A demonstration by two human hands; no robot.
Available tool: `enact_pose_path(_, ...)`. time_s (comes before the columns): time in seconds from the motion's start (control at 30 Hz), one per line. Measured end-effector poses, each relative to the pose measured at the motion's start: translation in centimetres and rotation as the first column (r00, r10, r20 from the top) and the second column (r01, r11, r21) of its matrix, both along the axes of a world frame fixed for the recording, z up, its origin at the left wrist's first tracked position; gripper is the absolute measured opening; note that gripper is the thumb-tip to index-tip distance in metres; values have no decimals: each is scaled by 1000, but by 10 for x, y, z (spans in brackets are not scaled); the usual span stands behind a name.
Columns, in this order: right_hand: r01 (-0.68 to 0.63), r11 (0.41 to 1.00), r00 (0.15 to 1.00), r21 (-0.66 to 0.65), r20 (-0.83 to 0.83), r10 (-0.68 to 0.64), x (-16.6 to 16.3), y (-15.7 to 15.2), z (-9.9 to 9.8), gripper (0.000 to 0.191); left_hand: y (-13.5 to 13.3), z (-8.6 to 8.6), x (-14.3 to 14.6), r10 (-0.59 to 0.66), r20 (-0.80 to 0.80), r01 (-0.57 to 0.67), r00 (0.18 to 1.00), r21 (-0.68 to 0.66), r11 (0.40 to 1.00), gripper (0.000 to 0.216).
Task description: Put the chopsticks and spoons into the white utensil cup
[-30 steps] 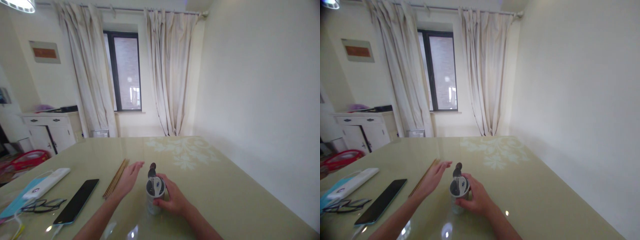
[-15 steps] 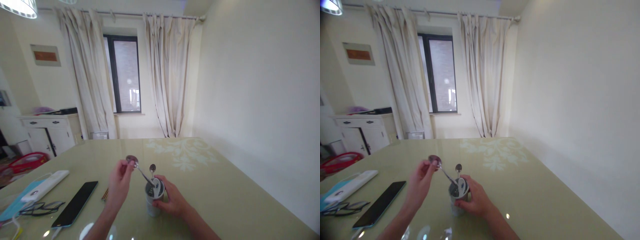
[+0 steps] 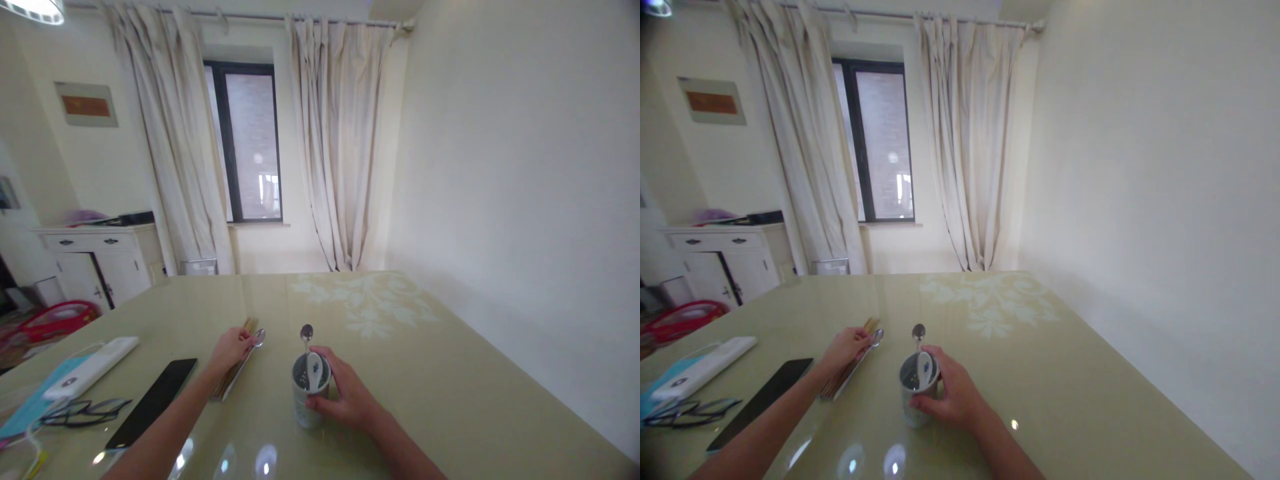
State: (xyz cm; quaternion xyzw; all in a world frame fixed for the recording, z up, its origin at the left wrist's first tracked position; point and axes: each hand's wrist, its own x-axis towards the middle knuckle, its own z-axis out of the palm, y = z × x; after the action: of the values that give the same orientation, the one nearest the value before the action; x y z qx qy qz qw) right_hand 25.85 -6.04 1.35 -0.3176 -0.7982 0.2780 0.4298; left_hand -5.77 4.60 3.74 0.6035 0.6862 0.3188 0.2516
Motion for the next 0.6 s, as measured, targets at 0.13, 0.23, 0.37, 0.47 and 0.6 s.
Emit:
enact_pose_path(0.13, 0, 1000, 1000, -1, 5, 0, 0, -1, 0, 80, 4, -2, 0, 59, -157, -59, 986, 8, 998, 25)
enact_pose_path(0.23, -1, 1000, 1000, -5, 10, 1, 0, 0, -1, 81, 3, 5, 8, 52, -194, -41, 980, 56, 998, 17)
enact_pose_path(0.37, 1, 1000, 1000, -5, 11, -1, 0, 1, 0, 83, -13, 26, 45, -134, -140, 153, 981, 136, 979, 40)
enact_pose_path(0.47, 0, 1000, 1000, -5, 9, 0, 0, 0, 1, 83, -34, 40, 82, -398, -5, 387, 917, 238, 891, 55)
enact_pose_path(0.6, -16, 1000, 1000, -3, -1, 16, 0, -1, 2, 77, -57, 46, 112, -453, 42, 420, 890, 309, 854, 37)
